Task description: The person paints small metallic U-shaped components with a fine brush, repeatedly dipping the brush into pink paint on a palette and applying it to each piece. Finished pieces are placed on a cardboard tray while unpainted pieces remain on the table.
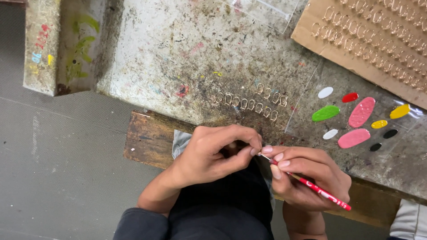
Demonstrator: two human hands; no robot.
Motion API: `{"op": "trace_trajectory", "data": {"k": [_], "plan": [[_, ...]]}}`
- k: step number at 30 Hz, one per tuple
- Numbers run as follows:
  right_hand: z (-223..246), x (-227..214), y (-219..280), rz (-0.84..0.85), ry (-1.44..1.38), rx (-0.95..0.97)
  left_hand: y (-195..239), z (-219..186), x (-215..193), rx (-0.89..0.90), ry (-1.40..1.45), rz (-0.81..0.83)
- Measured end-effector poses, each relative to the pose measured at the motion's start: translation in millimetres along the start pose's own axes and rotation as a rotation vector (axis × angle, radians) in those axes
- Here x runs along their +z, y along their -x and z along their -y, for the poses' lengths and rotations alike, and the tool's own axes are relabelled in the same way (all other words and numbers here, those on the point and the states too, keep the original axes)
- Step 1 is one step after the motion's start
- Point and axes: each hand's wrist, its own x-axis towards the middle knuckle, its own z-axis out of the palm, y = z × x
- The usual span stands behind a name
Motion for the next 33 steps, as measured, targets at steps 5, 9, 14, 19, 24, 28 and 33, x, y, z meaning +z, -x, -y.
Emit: {"op": "trace_trajectory", "data": {"k": [5, 9, 14, 19, 24, 28, 33], "plan": [[-0.5, -0.4, 0.6, 0.007, -0.018, 0.002, 0.3, 0.0, 0.4, -0.009, -0.004, 0.002], [0.4, -1.2, -0.9, 0.025, 0.009, -0.011, 0.2, 0.2, 0.4, -0.012, -0.006, 0.004], [4.7, 1.3, -3.4, 0.019, 0.026, -0.004, 0.4, 0.5, 0.4, -0.011, -0.014, 0.004], [5.3, 2.7, -3.8, 0.006, 0.038, 0.003, 1.1, 1.3, 0.6, -0.012, -0.020, 0.001], [1.6, -0.4, 1.2, 0.002, -0.011, 0.027, 1.3, 1.4, 1.4, -0.012, -0.014, -0.006], [0.6, -2.3, 0.8, 0.013, -0.010, 0.028, 0.2, 0.6, 1.4, -0.001, -0.021, -0.010], [0.7, -1.8, -0.6, 0.017, -0.042, 0.013, -0.3, 0.8, 2.0, 0.016, -0.013, -0.019]]}}
